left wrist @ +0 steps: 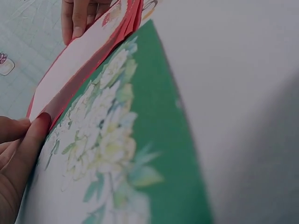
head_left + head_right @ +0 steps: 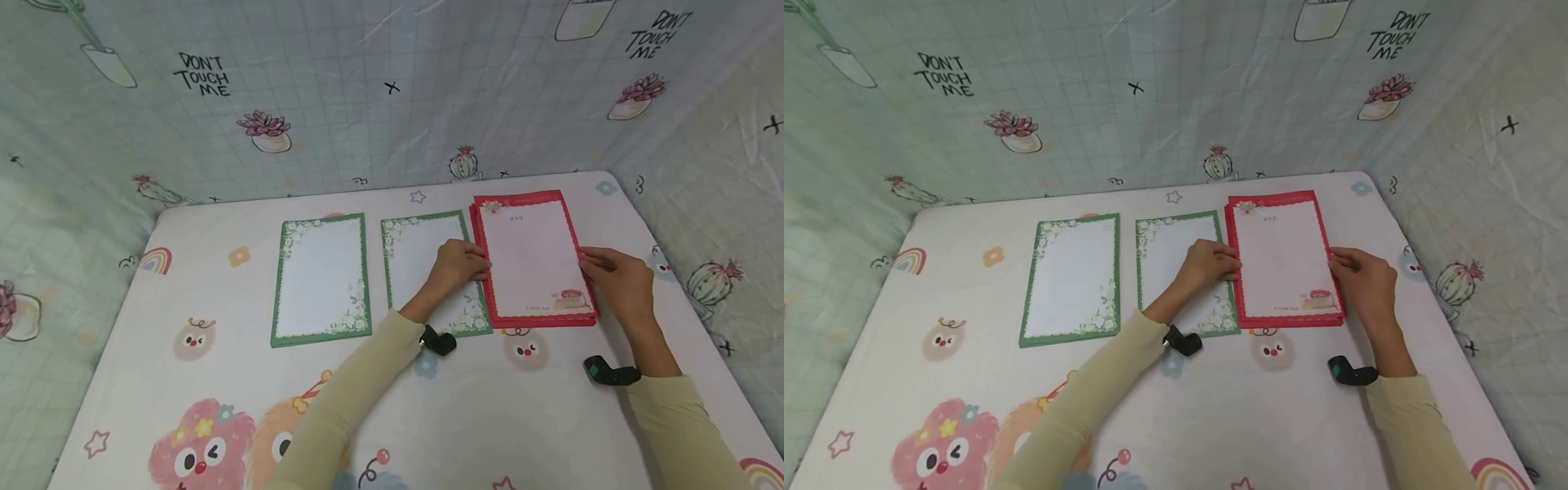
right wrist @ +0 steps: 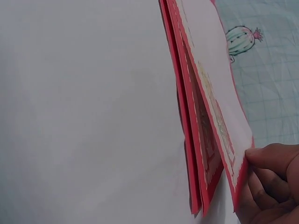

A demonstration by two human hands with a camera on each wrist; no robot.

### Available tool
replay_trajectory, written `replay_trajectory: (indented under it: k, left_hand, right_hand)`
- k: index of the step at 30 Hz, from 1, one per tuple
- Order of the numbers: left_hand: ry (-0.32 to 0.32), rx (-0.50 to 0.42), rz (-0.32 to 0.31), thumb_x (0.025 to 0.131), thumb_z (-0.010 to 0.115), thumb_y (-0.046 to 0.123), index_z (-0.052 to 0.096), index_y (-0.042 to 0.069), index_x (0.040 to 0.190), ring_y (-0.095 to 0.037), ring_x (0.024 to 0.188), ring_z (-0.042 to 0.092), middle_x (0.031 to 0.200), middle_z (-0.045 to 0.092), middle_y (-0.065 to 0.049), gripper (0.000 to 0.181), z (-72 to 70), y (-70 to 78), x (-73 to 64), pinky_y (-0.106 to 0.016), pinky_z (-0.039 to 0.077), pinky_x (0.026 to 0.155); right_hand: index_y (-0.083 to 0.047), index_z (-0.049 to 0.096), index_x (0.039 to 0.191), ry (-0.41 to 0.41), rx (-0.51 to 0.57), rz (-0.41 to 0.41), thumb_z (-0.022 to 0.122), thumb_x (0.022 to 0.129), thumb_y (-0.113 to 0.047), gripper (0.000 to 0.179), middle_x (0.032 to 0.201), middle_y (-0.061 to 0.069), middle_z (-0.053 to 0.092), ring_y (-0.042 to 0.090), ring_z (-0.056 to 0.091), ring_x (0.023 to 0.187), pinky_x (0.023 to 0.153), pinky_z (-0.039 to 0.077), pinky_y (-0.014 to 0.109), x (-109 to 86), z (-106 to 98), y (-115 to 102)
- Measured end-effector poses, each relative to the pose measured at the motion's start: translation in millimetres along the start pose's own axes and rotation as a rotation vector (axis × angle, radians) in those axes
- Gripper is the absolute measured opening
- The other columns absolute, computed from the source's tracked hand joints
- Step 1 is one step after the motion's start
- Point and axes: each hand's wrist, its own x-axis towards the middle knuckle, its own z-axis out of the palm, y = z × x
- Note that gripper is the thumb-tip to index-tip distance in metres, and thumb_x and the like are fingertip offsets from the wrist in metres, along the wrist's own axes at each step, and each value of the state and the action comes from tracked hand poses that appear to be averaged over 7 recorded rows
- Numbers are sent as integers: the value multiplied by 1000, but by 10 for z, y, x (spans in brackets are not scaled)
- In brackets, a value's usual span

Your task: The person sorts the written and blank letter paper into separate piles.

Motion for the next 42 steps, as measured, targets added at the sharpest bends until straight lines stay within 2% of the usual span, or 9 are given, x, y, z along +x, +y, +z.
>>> replay_trajectory:
  k: [5,8,14,18,25,32,37,42]
  left_hand:
    - [-14,-24,24,91,73,0,70,-12,109,-28,76,76,91,77,-17,22,-3,14,-10,-28,63,67]
    - [-18,-34,34,91,73,-1,70,-12,106,-30,76,76,89,76,-17,19,-14,27,-21,-29,63,68]
    - [-19,17,42,91,75,1,71,-9,101,-27,70,76,83,77,-14,15,-41,74,-28,-26,62,73]
    - [-10,42,42,91,75,2,71,-9,100,-29,72,76,83,77,-14,15,-49,93,-20,-24,61,77]
    - [2,25,24,91,75,1,71,-9,100,-28,72,76,83,76,-15,14,-58,71,-15,-27,63,70]
    - [-5,-32,23,93,71,-2,70,-13,104,-29,73,76,84,76,-18,17,-63,79,-47,-28,63,67]
    - [-2,2,24,93,72,1,71,-12,105,-24,72,76,82,76,-15,18,-53,74,-60,-26,62,67]
    - [4,32,59,92,73,0,71,-12,102,-21,68,75,79,75,-13,15,-51,81,-52,-26,62,66]
  right_hand:
    - [-2,64,135,1,-2,-4,62,102,-29,43,124,25,68,43,66,113,72,44,2,9,-1,5]
    - [-1,64,136,-5,3,-8,62,102,-29,43,124,25,68,43,66,114,73,45,3,8,0,6]
    - [0,64,135,-18,14,-5,61,103,-26,41,123,27,68,43,66,111,72,44,1,1,11,-21]
    - [1,64,135,-13,6,-3,61,103,-24,40,123,28,67,43,67,110,69,42,0,11,26,-34]
    - [1,64,135,-21,-29,22,61,104,-24,40,122,28,68,42,66,110,69,46,5,20,47,-29]
    - [2,63,135,-17,-40,28,59,104,-23,39,122,28,68,44,66,109,64,38,1,23,45,-4]
    - [2,63,134,-22,-34,36,59,104,-26,41,122,28,68,44,66,109,63,37,0,1,43,20]
    - [2,64,134,-16,-40,30,60,104,-27,42,122,28,68,44,66,111,65,40,2,-12,38,18]
